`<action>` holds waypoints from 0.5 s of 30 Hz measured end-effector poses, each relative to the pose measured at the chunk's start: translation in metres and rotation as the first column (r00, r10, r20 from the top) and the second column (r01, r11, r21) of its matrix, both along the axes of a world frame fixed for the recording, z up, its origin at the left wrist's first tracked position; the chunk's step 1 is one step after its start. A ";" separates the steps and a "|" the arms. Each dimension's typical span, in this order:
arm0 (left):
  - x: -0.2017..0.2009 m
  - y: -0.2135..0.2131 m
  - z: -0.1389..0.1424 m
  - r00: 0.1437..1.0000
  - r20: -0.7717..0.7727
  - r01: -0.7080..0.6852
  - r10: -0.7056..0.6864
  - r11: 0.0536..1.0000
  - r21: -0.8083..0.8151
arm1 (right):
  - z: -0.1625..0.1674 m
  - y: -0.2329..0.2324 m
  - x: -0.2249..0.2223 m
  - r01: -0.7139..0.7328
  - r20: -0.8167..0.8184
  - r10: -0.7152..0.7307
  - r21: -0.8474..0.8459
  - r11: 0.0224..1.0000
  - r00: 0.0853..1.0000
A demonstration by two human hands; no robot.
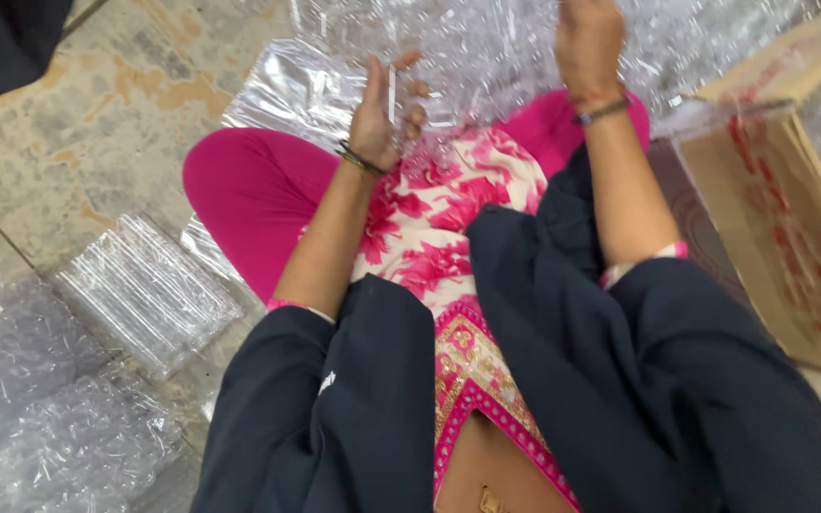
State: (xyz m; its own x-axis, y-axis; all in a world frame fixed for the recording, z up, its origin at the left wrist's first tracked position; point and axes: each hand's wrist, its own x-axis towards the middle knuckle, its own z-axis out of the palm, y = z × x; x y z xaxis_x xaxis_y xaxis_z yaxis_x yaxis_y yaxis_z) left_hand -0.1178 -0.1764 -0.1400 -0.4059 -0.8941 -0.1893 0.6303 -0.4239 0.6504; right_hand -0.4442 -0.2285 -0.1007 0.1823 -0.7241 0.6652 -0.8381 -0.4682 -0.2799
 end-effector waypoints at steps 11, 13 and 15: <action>-0.010 0.061 0.078 0.827 0.515 0.312 0.226 0.577 -0.754 | 0.057 0.100 0.063 -0.587 0.636 0.080 0.649 0.484 0.768; -0.016 0.077 0.078 0.797 0.506 0.337 0.330 0.452 -0.826 | 0.052 0.109 0.070 -0.615 0.643 0.069 0.689 0.384 0.763; -0.020 0.088 0.070 0.840 0.520 0.264 0.151 0.724 -0.637 | 0.047 0.123 0.079 -0.698 0.767 -0.182 0.637 0.328 0.615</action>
State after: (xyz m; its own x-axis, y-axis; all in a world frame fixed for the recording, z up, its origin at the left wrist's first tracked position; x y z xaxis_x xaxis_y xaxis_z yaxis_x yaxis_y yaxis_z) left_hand -0.1377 -0.0879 -0.0701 -0.4879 -0.8361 0.2507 0.1099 0.2261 0.9679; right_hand -0.3649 -0.1054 -0.0534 0.3726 -0.8873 -0.2717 -0.0857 0.2586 -0.9622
